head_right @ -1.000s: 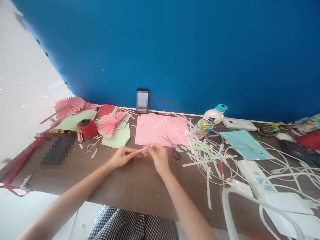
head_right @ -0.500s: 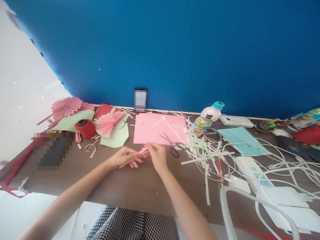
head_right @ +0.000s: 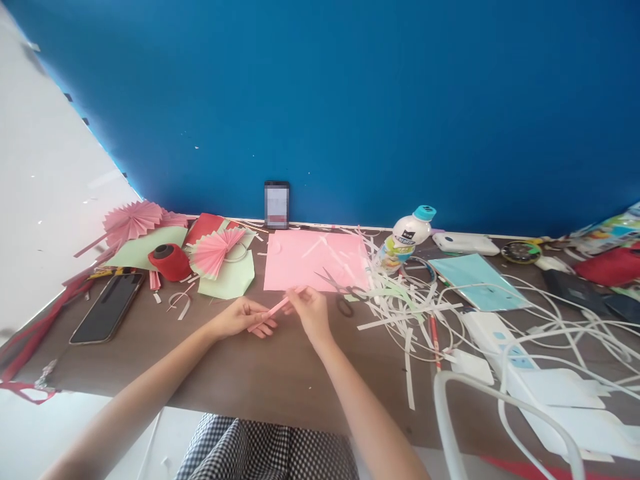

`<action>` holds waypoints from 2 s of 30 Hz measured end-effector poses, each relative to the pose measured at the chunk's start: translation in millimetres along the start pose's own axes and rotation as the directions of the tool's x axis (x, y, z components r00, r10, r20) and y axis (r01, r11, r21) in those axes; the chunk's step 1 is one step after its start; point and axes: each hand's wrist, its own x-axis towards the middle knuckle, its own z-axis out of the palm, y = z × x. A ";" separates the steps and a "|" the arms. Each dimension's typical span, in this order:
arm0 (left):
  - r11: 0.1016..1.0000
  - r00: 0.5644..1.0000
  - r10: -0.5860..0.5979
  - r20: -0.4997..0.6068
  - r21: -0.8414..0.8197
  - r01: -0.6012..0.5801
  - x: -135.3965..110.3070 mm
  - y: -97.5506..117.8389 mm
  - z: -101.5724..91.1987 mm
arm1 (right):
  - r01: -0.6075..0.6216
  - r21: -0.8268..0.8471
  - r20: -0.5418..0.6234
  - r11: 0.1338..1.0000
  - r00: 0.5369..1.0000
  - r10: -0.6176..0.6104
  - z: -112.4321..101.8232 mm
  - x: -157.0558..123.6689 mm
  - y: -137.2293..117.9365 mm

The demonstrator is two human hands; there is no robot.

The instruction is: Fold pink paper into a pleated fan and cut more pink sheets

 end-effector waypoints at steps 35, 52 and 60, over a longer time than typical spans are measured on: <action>0.993 0.991 0.093 0.093 0.063 -0.099 3.3 -2.9 -10.9 | 0.080 0.158 -0.174 0.984 0.983 -0.052 -10.6 7.2 0.1; 0.995 0.998 0.064 0.021 0.073 -0.065 22.0 2.8 19.3 | 0.045 0.056 0.139 0.997 0.989 -0.052 -6.1 6.8 12.6; 0.944 0.963 0.259 -0.079 -0.188 -0.269 39.4 2.6 13.3 | 0.213 -0.017 -0.095 0.977 0.972 -0.213 -21.4 5.1 3.5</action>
